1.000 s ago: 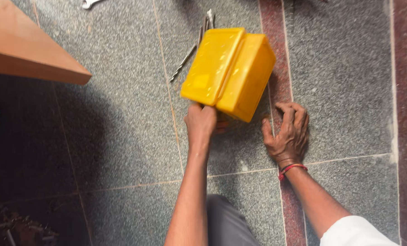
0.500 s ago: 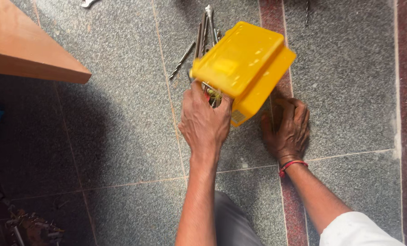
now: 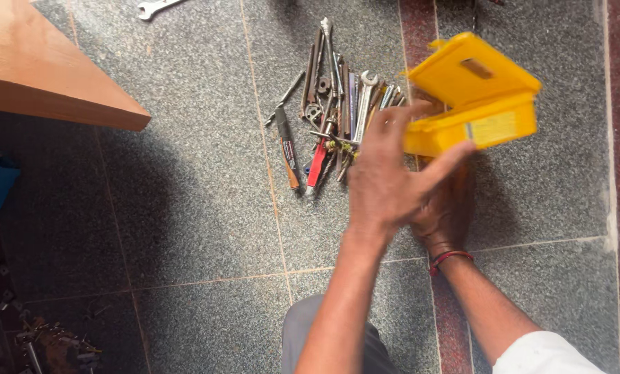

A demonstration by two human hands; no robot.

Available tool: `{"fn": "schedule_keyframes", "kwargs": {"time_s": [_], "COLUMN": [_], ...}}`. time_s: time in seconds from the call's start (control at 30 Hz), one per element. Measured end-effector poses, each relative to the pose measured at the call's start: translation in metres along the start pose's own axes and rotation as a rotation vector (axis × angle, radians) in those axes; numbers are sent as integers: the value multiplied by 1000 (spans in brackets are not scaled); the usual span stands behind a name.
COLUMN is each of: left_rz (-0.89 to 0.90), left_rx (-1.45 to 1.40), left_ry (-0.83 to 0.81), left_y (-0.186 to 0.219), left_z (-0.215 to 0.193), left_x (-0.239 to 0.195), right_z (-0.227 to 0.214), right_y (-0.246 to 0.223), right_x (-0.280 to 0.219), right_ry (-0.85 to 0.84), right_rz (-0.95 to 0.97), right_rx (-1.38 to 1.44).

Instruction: The person removes metal hardware from a plastic bag, examines a lock and handle assembly, and then uses a wrench to tighten bolts while securing the hardware to an orange wooden door.

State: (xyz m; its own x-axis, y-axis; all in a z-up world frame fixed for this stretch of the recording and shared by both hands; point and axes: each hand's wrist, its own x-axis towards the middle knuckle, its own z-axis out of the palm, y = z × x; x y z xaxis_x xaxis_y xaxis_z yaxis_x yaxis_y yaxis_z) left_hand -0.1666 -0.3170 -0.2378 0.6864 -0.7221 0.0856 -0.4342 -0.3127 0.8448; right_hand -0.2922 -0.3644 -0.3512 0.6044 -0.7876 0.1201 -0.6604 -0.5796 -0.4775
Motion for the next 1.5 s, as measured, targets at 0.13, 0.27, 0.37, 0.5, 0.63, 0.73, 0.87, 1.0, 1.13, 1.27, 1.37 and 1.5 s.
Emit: {"fn": "schedule_keyframes", "kwargs": {"time_s": [0.13,0.27,0.37,0.5,0.63,0.73,0.87,1.0,1.13,1.27,1.37,1.5], "left_rz": [125,168,171,235,239,190,152,198,255,225,155,59], "left_rx": [-63,-86,-105,-207,-135,186,671,836,758,739,779,812], "left_ry": [-7,-116,-303,-323,-142,-37,-76,-154,-222,-276,-300,-208], "left_y": [0,8,36,62,42,-9,-83,-124,-124,-98,-79,-71], "left_z": [21,45,74,98,73,38,3,-18,-18,-8,-2,-2], "left_x": [1,2,3,-3,-22,-18,11,6,-28,-36,-35,-29], "right_z": [-3,-2,3,2,2,0,0,1,3,4,2,3], "right_y": [-5,-8,-11,-4,-5,-4,-4,-3,0,-4,-4,-3], "right_x": [-3,-14,-12,-7,-7,-5,-4,-2,-6,-1,-2,-2], "right_ry": [-19,5,44,101,106,72,27,33,86,92,60,72], "right_rz": [24,24,4,-27,-43,1,47,46,10,11,19,15], "right_rx": [7,24,56,40,-70,-62,-53,-60,-28,-49,-63,-51]}}
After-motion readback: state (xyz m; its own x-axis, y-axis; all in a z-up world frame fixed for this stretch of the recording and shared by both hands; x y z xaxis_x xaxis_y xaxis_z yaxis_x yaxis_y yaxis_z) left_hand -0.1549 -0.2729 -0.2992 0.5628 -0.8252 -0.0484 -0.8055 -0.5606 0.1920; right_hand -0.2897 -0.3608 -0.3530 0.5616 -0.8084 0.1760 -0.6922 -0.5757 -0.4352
